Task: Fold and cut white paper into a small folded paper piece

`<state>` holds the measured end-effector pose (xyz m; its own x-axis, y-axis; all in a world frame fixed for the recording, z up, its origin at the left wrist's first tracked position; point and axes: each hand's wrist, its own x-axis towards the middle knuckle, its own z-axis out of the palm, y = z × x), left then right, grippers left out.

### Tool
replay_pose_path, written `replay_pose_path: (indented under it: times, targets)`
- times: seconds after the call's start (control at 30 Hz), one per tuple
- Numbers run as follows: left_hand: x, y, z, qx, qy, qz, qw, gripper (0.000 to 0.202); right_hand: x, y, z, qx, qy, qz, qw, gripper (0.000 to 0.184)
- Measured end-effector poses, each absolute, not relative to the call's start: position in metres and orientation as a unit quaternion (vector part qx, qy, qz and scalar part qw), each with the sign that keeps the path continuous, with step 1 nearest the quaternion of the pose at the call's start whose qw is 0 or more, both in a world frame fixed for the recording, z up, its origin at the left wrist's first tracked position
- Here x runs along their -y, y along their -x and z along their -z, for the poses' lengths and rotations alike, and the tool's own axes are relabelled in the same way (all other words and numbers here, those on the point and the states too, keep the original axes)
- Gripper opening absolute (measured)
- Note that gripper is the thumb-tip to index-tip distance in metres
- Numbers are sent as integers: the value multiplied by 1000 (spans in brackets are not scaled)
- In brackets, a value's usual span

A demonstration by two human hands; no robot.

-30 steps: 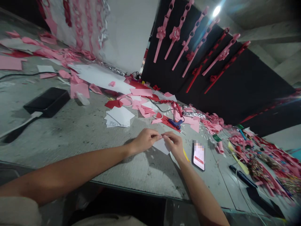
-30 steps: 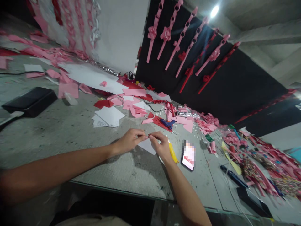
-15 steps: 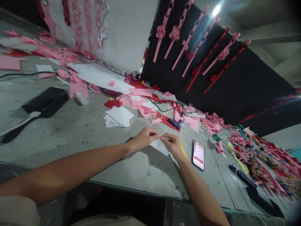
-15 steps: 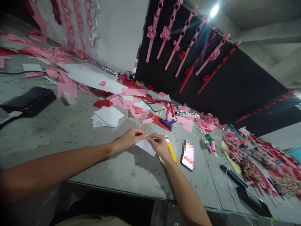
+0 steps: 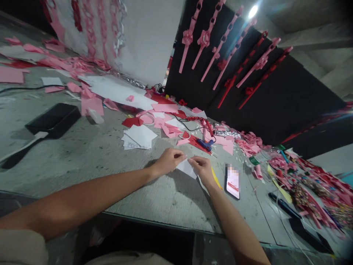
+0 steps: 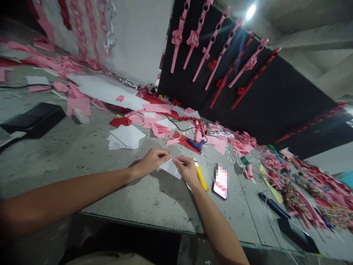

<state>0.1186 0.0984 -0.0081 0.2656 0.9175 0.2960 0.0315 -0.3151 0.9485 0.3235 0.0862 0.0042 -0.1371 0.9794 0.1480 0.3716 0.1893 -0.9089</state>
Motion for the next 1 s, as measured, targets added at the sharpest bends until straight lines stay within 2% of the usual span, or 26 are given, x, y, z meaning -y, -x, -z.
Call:
replay_pose_path:
  times: [0.3, 0.83, 1.0]
  targets:
    - [-108, -120, 15, -355, -621, -464, 523, 44, -88, -327, 0, 648, 512, -385, 412, 38]
    - [-107, -120, 16, -353, -632, -464, 511, 46, -91, -325, -1, 650, 513, -384, 409, 40]
    - [-109, -118, 16, -368, -595, -480, 529, 45, -94, -325, -1, 640, 501, -402, 421, 49]
